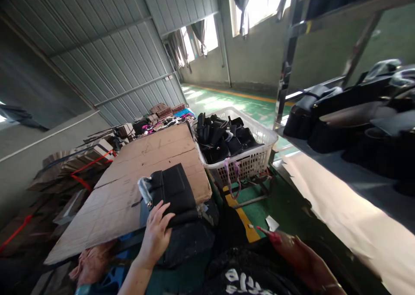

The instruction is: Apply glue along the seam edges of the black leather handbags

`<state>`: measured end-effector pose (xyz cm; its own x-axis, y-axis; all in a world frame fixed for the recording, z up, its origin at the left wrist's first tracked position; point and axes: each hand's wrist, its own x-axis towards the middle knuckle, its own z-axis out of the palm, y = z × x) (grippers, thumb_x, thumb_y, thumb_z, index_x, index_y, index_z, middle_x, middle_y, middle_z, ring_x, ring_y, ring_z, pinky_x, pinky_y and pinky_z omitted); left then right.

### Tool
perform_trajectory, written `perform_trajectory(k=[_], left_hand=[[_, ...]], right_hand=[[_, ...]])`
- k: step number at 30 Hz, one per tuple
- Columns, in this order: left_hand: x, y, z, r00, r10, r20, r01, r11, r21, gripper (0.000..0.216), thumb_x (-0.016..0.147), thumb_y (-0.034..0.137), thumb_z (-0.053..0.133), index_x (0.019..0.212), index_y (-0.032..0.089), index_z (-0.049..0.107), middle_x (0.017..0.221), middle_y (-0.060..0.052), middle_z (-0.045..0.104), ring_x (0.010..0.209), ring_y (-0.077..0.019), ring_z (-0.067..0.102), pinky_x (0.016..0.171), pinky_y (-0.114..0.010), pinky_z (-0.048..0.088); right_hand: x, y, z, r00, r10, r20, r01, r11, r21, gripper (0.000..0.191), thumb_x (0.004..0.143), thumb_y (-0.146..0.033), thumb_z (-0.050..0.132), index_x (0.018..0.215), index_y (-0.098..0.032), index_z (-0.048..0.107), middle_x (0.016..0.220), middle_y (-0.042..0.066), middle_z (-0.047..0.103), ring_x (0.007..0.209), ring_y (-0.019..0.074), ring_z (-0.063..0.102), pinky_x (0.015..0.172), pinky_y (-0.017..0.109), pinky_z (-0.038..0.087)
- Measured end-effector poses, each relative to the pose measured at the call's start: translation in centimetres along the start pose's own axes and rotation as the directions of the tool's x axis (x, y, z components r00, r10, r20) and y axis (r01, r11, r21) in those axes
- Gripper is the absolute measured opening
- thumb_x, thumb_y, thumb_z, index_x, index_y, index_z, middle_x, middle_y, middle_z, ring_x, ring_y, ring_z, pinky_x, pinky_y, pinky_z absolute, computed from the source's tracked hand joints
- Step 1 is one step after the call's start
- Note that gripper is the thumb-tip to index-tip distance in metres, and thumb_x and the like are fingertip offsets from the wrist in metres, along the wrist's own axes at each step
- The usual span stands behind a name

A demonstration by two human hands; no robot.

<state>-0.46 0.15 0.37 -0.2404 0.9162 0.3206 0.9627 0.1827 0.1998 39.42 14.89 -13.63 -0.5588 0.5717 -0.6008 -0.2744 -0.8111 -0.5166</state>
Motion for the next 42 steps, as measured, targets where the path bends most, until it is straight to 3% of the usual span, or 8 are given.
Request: perform_trajectory(k=[4,6,12,15,24,33,40,42], left_hand=[[-1.7,-0.1,1.5,0.974,-0.228,-0.013,0.222,0.958,-0.183,0.059,0.073,0.033,0.075,0.128,0.022,0.060,0.161,-0.014,0.019,0.148,-0.0379,0.011,0.117,-0.057,0.018],[-1.5,-1.1,1.3,0.899,-0.425,-0.104,0.379,0.876,-0.297,0.055,0.077,0.039,0.070,0.126,0.017,0.060,0.155,-0.020,0.029,0.144,-0.0364,0.025,0.116,-0.052,0.025],[-1.2,-3.7,-0.5,0.343,-0.939,-0.027,0.649,0.258,-0.716,0.045,0.070,0.032,0.077,0.110,0.018,0.061,0.130,-0.016,0.053,0.134,-0.0339,0.041,0.112,-0.050,0.032],[-2.1,-2.9,-0.5,0.218,-0.948,0.232,0.519,-0.089,-0.850,0.016,0.080,0.023,0.066,0.095,0.018,0.061,0.105,-0.013,0.064,0.105,-0.0268,0.064,0.099,-0.049,0.048],[0.2,0.6,0.1,0.217,-0.825,0.522,0.206,-0.484,-0.851,0.024,0.089,0.005,0.054,0.069,0.015,0.063,0.069,-0.003,0.066,0.064,-0.0086,0.065,0.066,-0.018,0.056],[2.2,0.1,-1.2,0.305,-0.786,0.538,0.457,-0.374,-0.807,0.016,0.063,0.010,0.083,0.059,0.009,0.067,0.053,-0.004,0.062,0.042,-0.0078,0.054,0.033,-0.014,0.033],[4.6,1.8,0.4,0.587,-0.616,0.525,0.593,-0.114,-0.797,0.052,0.044,0.013,0.090,0.093,0.017,0.072,0.095,-0.008,0.075,0.089,-0.0275,0.071,0.077,-0.035,0.060],[5.0,1.8,1.5,0.598,-0.552,0.581,0.646,-0.097,-0.757,0.058,0.043,0.017,0.091,0.097,0.018,0.071,0.102,-0.011,0.074,0.097,-0.0320,0.069,0.085,-0.042,0.058]], right_hand=[[3.4,0.0,-0.5,0.985,0.030,-0.169,-0.004,0.988,0.152,0.030,0.074,-0.049,0.066,0.093,-0.026,0.072,0.093,0.019,0.073,0.078,0.0282,0.073,0.076,0.037,0.058],[4.7,-0.6,0.5,0.990,0.009,-0.139,0.012,0.989,0.148,0.032,0.073,-0.046,0.068,0.095,-0.024,0.073,0.096,0.019,0.074,0.079,0.0302,0.073,0.077,0.041,0.059],[6.8,-2.2,9.3,0.993,-0.055,0.100,0.016,0.934,0.356,0.024,0.080,-0.042,0.065,0.093,-0.024,0.074,0.101,0.009,0.077,0.095,0.0272,0.072,0.093,0.049,0.054],[7.5,-2.1,14.3,0.961,-0.055,0.273,-0.045,0.937,0.348,0.025,0.082,-0.041,0.066,0.094,-0.021,0.074,0.104,0.010,0.076,0.099,0.0274,0.070,0.102,0.053,0.046],[9.4,-0.3,23.7,0.878,-0.095,0.468,-0.041,0.961,0.272,0.032,0.080,-0.043,0.070,0.098,-0.016,0.072,0.106,0.011,0.075,0.102,0.0272,0.069,0.097,0.046,0.049],[7.4,-0.6,23.6,0.880,-0.089,0.467,-0.063,0.952,0.301,0.033,0.080,-0.041,0.069,0.100,-0.015,0.071,0.108,0.012,0.074,0.103,0.0288,0.069,0.100,0.049,0.046],[6.0,-1.4,22.0,0.858,-0.102,0.504,-0.098,0.930,0.355,0.038,0.084,-0.042,0.064,0.103,-0.010,0.070,0.107,0.015,0.074,0.103,0.0279,0.069,0.097,0.044,0.049],[6.0,-1.6,21.7,0.864,-0.117,0.490,-0.096,0.917,0.388,0.039,0.086,-0.042,0.062,0.105,-0.009,0.070,0.108,0.015,0.074,0.102,0.0268,0.070,0.096,0.042,0.050]])
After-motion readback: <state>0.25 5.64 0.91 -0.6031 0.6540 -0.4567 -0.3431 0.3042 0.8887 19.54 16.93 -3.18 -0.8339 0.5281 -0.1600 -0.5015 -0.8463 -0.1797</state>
